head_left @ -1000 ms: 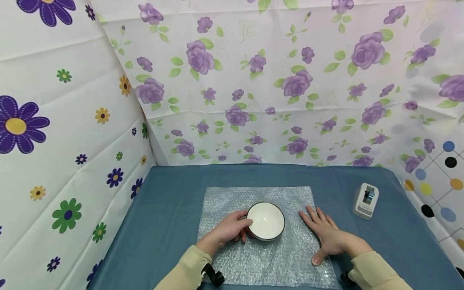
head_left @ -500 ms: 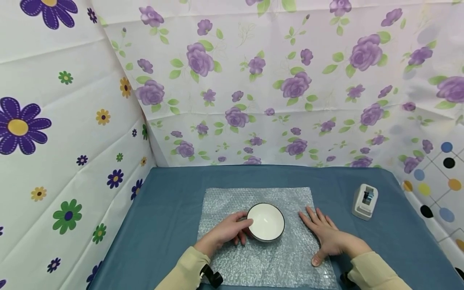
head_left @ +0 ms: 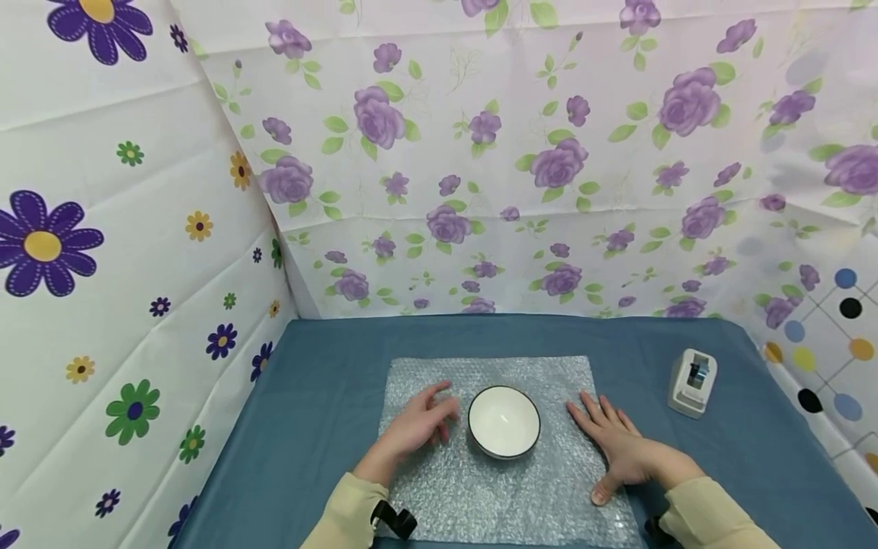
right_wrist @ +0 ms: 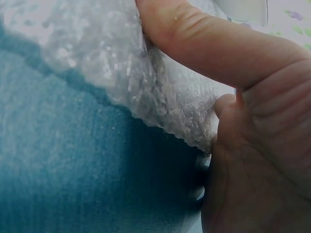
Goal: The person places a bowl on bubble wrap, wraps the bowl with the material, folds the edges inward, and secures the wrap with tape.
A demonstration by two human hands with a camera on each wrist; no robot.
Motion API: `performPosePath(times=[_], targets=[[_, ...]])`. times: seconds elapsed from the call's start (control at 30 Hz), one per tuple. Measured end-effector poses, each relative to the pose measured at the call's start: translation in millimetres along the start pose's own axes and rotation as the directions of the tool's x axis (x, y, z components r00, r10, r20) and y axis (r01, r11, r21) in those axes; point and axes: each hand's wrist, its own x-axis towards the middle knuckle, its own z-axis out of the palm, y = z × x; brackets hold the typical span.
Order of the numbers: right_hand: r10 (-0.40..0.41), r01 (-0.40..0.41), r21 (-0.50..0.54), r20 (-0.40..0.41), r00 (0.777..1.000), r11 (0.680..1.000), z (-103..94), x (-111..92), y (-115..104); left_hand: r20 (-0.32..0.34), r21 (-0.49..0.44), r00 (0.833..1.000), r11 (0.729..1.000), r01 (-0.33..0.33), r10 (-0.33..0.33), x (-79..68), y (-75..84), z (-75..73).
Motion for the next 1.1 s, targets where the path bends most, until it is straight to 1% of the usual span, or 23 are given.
performPosePath(times=[0.07, 0.13, 0.2, 0.27, 0.4, 0.47, 0.6, 0.7, 0.77, 0.83, 0.97, 1.07, 1.1], targets=[[0.006, -0.006, 0.0, -0.001, 1.0, 1.0, 0.9, 1.0, 1.2, -0.085, 0.124, 0.994, 0.991, -0.056, 0.067, -2.9, 0.5, -5.0], [0.004, -0.004, 0.002, -0.004, 1.0, 1.0, 1.4, 1.4, 2.7, -0.134, 0.248, 0.983, 0.964, -0.094, 0.13, -6.4, -0.6, -7.9], [-0.001, 0.001, 0.003, -0.007, 1.0, 1.0, 1.3, 1.5, 4.1, -0.129, 0.33, 0.976, 0.936, -0.124, 0.174, -9.5, -2.5, -9.2], [-0.007, 0.007, 0.008, -0.007, 1.0, 1.0, 1.6, 1.4, 4.9, -0.095, 0.379, 0.977, 0.915, -0.141, 0.19, -11.2, -4.9, -10.2], [-0.015, 0.015, 0.015, -0.008, 1.0, 1.0, 1.3, 0.9, 4.6, 0.016, 0.467, 0.986, 0.871, -0.154, 0.166, -9.1, -4.7, -13.9], [-0.011, 0.012, 0.014, -0.007, 1.0, 1.0, 1.4, 1.0, 4.2, 0.079, 0.508, 0.986, 0.845, -0.168, 0.149, -6.6, -3.8, -15.4], [-0.006, 0.006, 0.0, -0.01, 1.0, 1.0, 0.8, 1.5, 4.1, 0.192, 0.599, 0.975, 0.774, -0.205, 0.109, -2.5, -2.2, -15.8], [-0.004, 0.004, -0.005, -0.011, 1.0, 1.0, 0.4, 1.5, 3.7, 0.248, 0.658, 0.967, 0.723, -0.21, 0.055, 1.2, -0.5, -13.9], [-0.002, 0.002, 0.0, -0.007, 1.0, 1.0, 0.5, 1.3, 3.0, 0.262, 0.685, 0.965, 0.7, -0.202, 0.022, 2.7, 0.9, -11.5], [-0.003, 0.003, 0.005, -0.006, 1.0, 1.0, 0.6, 1.1, 2.5, 0.263, 0.705, 0.965, 0.683, -0.192, 0.0, 4.0, 2.9, -9.7], [-0.021, 0.021, 0.027, -0.008, 1.0, 0.999, 0.2, 0.1, 1.9, 0.243, 0.731, 0.97, 0.661, -0.169, -0.02, 4.9, 5.5, -8.7], [-0.041, 0.042, 0.048, -0.012, 0.999, 0.998, -0.2, -1.7, 2.4, 0.238, 0.734, 0.971, 0.66, -0.156, -0.035, 4.4, 5.2, -10.4], [-0.048, 0.049, 0.055, -0.016, 0.999, 0.997, -0.2, -2.4, 2.7, 0.239, 0.73, 0.97, 0.665, -0.156, -0.035, 4.0, 4.6, -11.2]])
